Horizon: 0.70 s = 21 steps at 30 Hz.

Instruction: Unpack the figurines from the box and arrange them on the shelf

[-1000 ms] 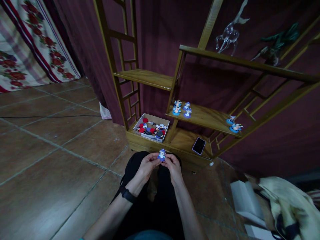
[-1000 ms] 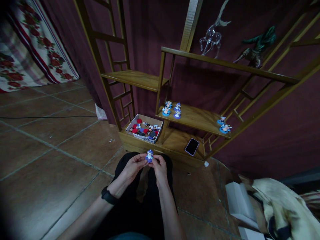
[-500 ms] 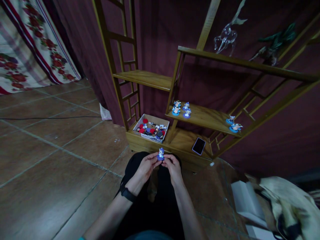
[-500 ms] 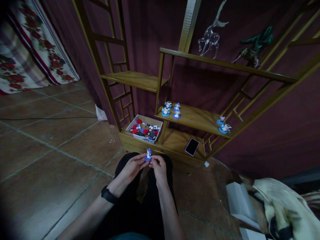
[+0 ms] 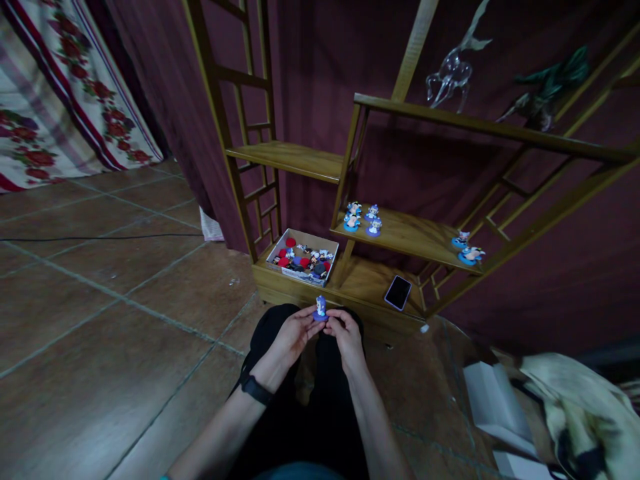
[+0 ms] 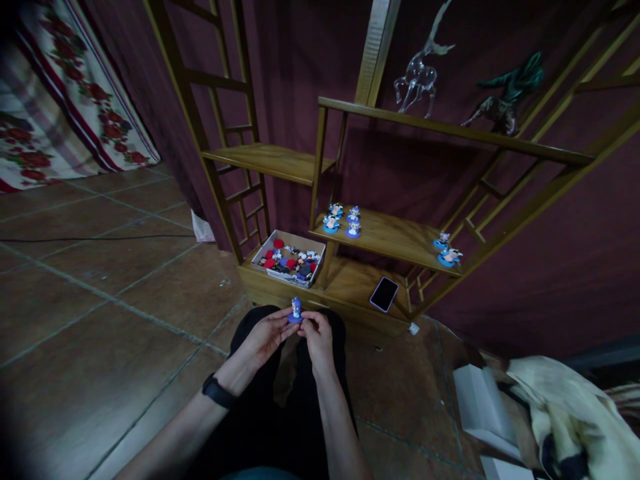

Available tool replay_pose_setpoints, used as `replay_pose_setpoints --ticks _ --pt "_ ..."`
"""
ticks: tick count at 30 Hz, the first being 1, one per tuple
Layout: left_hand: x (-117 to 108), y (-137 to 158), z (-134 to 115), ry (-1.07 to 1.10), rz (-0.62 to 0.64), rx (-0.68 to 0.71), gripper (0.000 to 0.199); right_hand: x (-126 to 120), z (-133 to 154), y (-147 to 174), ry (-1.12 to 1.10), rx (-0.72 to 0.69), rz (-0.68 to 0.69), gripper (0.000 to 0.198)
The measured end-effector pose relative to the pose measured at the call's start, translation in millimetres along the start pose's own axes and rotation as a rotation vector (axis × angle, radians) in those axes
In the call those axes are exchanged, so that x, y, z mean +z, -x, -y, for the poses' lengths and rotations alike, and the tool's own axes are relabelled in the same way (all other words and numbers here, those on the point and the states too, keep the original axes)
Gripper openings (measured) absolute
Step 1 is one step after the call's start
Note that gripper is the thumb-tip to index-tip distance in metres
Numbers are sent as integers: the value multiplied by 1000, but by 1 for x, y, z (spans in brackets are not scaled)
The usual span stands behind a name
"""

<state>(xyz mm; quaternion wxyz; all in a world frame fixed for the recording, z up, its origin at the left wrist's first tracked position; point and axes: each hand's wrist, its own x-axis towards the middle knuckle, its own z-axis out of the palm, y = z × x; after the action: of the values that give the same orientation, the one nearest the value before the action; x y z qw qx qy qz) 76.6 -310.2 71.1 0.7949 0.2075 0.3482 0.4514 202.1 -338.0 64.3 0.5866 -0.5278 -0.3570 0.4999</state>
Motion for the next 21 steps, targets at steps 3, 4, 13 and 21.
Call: replay_pose_setpoints --ticks 3,4,13,21 --pt "0 0 2 -1 15 16 30 0 1 0 -2 2 -5 20" --pt "0 0 2 -1 14 22 29 0 2 1 -6 1 -7 20" --pt "7 5 4 -8 10 66 25 -3 1 1 -48 25 5 23" --pt "6 6 7 -25 -9 96 26 -4 -2 -1 -53 20 7 25"
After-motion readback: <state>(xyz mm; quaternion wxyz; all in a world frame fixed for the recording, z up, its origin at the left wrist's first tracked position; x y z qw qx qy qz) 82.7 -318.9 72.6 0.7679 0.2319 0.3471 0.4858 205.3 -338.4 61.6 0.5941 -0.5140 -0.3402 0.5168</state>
